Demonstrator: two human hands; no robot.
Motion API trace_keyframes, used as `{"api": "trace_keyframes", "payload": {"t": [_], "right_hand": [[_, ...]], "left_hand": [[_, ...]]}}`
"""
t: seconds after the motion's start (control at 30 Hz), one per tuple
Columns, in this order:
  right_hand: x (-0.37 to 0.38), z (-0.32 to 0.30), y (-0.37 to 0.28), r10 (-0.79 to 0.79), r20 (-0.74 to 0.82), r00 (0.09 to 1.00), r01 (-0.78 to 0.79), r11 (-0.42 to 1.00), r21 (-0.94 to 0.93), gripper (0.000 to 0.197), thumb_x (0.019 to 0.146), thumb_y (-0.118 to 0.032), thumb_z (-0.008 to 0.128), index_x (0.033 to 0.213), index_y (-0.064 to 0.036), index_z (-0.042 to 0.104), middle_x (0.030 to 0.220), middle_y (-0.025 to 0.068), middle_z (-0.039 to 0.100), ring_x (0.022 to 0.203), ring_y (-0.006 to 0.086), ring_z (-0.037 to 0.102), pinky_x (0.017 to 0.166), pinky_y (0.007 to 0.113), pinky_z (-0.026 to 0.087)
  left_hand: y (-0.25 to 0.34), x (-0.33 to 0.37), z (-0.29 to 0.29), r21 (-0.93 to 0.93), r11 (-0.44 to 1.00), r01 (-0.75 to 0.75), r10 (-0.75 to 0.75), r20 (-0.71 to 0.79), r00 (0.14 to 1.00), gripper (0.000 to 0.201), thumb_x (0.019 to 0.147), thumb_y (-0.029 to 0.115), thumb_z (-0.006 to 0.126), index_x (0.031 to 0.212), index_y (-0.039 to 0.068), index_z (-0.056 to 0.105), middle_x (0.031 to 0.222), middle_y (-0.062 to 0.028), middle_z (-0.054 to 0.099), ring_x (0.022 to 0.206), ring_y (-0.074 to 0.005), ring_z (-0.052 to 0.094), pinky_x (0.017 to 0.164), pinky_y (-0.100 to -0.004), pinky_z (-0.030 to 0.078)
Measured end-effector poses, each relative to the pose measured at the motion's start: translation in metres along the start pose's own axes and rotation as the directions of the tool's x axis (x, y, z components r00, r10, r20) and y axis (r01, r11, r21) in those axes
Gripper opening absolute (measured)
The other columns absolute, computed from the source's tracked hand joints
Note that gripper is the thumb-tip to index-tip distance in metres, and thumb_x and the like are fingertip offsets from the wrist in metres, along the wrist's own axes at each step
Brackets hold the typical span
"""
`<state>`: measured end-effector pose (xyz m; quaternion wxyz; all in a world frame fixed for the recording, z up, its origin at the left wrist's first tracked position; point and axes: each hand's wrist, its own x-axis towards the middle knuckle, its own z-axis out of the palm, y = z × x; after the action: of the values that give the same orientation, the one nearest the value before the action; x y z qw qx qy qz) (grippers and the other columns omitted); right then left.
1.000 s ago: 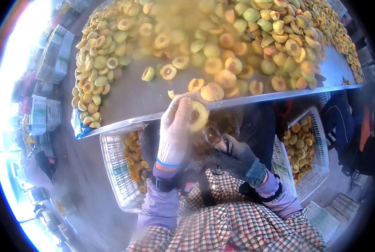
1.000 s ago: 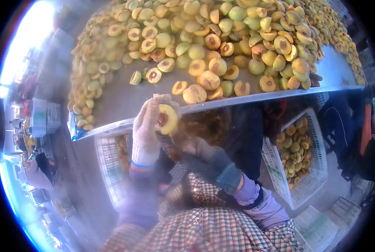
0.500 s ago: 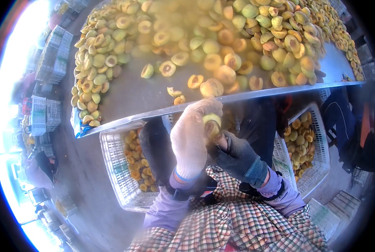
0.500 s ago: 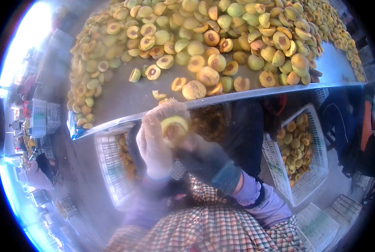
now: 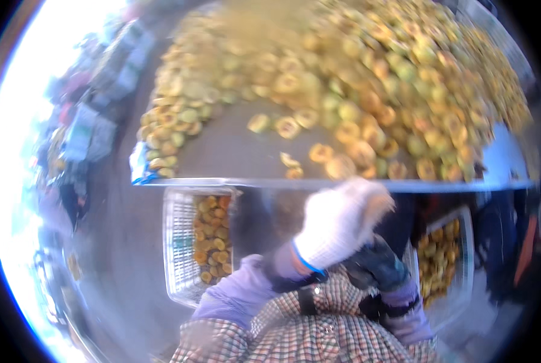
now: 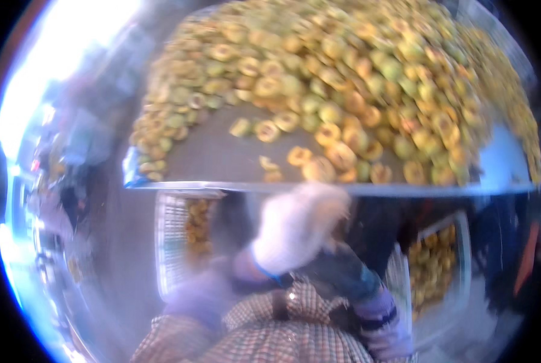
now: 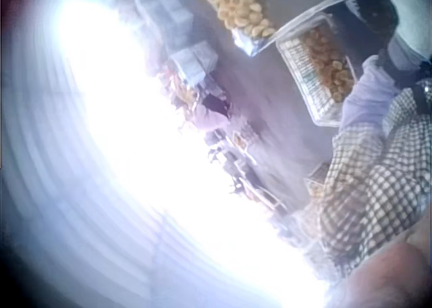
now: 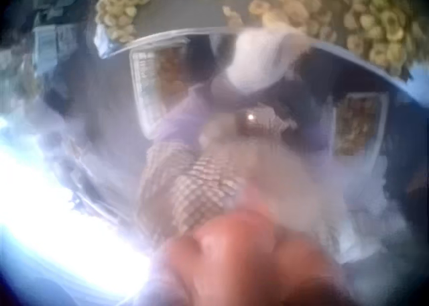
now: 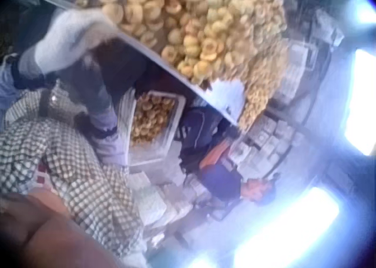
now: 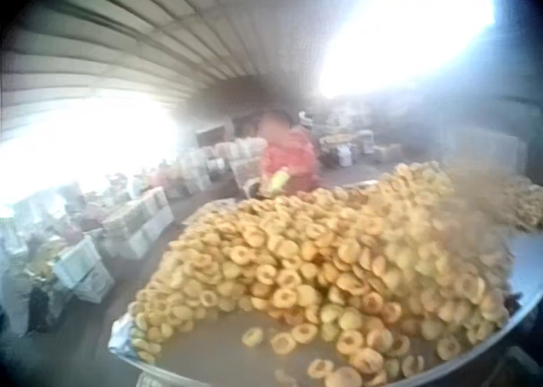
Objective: The person processes fruit by picking them from a large pile, removing the pits using a small tool, and placing the pitted fruit into a container.
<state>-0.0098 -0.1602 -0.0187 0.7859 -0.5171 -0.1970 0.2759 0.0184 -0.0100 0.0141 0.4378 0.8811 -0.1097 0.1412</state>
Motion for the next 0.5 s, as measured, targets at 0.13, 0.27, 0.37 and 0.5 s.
{"api": "trace_keyframes", "payload": {"t": [0.13,0.27,0.37,0.5], "right_hand": [[-0.007,-0.009,0.007,0.407,-0.197,0.892,-0.393,0.913,0.109,0.016,0.092,-0.022,0.059,0.092,-0.0056,0.057,0.054,0.0012,0.045,0.04,0.0093,0.041,0.037,0.025,0.031],[0.003,-0.008,0.014,0.382,-0.093,0.919,-0.373,0.922,0.103,0.017,0.093,-0.023,0.055,0.088,-0.0062,0.056,0.05,0.0015,0.041,0.035,0.0113,0.039,0.033,0.026,0.029],[0.001,-0.019,0.009,0.437,0.067,0.897,-0.434,0.841,0.323,0.019,0.094,-0.022,0.052,0.085,-0.006,0.055,0.05,0.0012,0.039,0.034,0.0119,0.037,0.031,0.027,0.028],[-0.001,-0.016,0.0,0.497,0.209,0.842,-0.539,0.762,0.358,0.024,0.095,-0.024,0.05,0.078,-0.0067,0.052,0.048,-0.001,0.037,0.033,0.0114,0.035,0.03,0.028,0.027]], "left_hand": [[-0.004,0.029,0.003,0.082,0.975,0.206,-0.221,0.404,0.888,0.026,0.095,0.032,0.053,0.095,0.01,0.065,0.071,-0.012,0.066,0.064,-0.0297,0.067,0.059,-0.0404,0.052],[-0.005,0.028,-0.019,-0.194,0.871,0.451,-0.331,0.444,0.832,0.039,0.097,0.042,0.051,0.095,0.006,0.063,0.066,-0.0064,0.062,0.055,-0.0146,0.063,0.054,-0.0305,0.05],[-0.005,0.012,-0.015,-0.537,0.661,0.524,-0.339,0.408,0.847,0.032,0.096,0.037,0.055,0.101,0.006,0.061,0.071,-0.0053,0.059,0.061,-0.0134,0.06,0.061,-0.0295,0.05],[-0.002,-0.01,-0.006,-0.334,0.908,0.254,-0.212,0.156,0.965,0.021,0.094,0.028,0.057,0.101,0.009,0.061,0.086,-0.0097,0.063,0.072,-0.0279,0.063,0.064,-0.0349,0.05]]}}
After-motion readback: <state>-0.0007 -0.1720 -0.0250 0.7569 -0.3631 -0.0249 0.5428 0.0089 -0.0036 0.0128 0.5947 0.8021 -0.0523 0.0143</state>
